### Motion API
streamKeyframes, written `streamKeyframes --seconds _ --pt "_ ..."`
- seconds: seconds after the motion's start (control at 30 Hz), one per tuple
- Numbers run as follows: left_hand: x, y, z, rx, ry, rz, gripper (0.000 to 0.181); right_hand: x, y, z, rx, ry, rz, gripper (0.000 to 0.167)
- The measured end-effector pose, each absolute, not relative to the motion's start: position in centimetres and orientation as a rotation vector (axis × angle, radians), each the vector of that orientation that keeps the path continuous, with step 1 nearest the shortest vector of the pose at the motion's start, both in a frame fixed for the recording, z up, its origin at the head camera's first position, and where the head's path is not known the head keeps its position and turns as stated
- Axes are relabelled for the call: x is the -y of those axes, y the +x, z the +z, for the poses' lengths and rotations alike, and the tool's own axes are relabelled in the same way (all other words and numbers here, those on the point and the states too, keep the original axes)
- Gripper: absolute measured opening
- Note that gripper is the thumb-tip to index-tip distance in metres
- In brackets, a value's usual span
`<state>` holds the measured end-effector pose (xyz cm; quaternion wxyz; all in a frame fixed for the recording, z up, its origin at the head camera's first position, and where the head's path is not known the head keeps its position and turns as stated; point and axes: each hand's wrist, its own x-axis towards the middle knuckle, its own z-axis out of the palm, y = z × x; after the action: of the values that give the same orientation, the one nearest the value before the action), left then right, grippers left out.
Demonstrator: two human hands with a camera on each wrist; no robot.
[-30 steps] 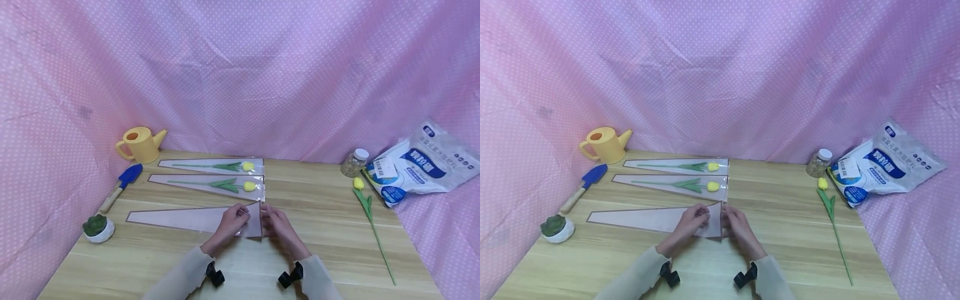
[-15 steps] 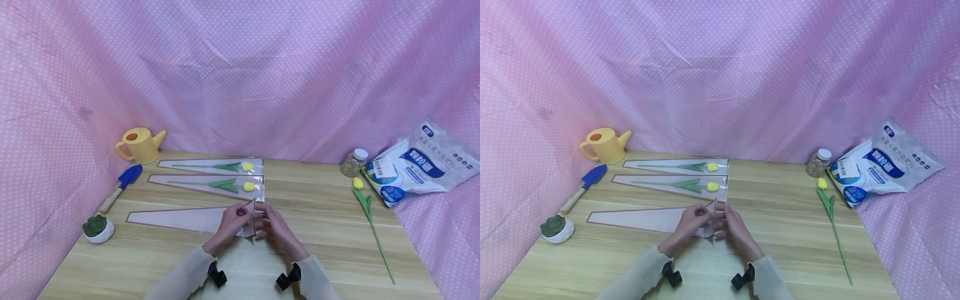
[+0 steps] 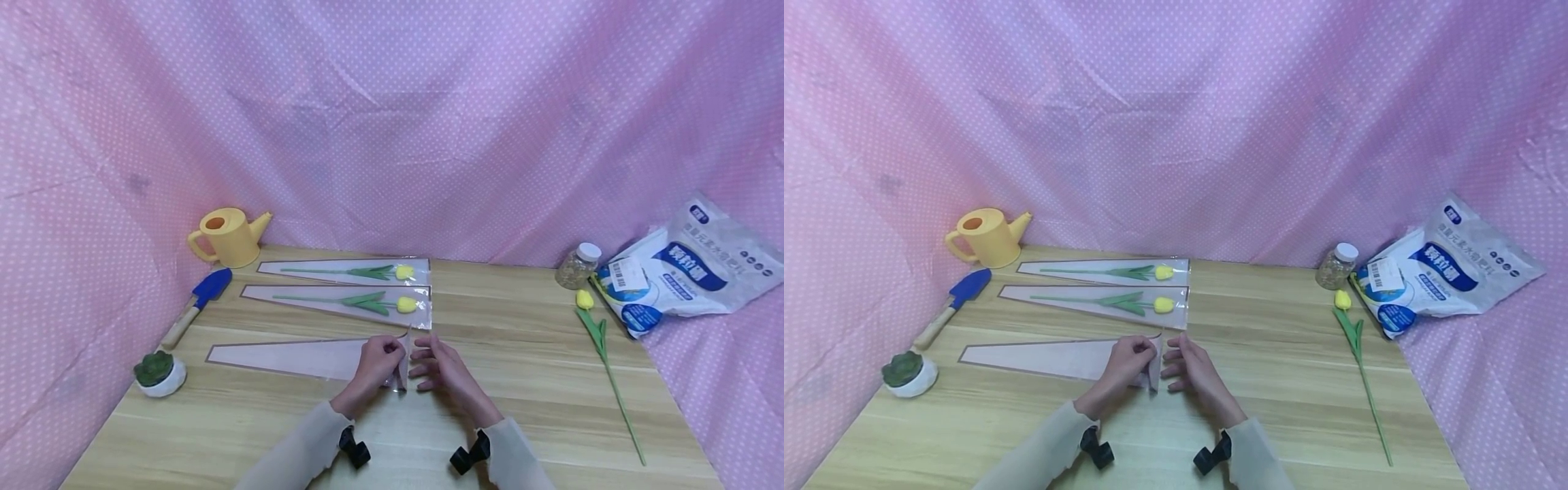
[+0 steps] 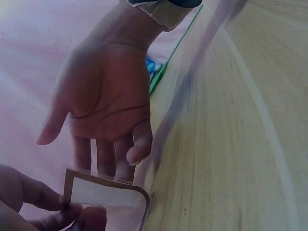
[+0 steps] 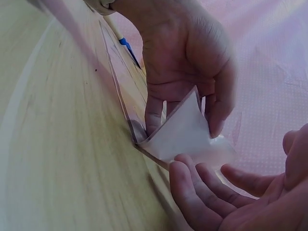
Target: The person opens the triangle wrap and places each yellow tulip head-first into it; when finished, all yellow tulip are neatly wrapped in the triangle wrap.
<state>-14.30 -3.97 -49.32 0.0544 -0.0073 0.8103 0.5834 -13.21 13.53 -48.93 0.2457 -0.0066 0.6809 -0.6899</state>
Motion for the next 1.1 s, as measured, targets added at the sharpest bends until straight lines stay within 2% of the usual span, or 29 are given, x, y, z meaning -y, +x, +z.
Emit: streamKeyframes --seconds 0.33,0.87,1.1 --pt "4.1 -14.5 -49.5 -2.431 -0.111 1.809 0.006 -13.2 -13.2 -49.3 -1.829 0.089 -1.920 0.050" --pt "4.4 -14.4 -49.8 -2.283 -0.134 1.872 0.016 -11.2 -14.5 -49.5 -2.107 0.208 -1.769 0.049" --pt "4.5 -14.4 -49.9 -2.261 -0.147 1.904 0.015 -10.9 -14.6 -49.8 -2.190 0.228 -1.751 0.039"
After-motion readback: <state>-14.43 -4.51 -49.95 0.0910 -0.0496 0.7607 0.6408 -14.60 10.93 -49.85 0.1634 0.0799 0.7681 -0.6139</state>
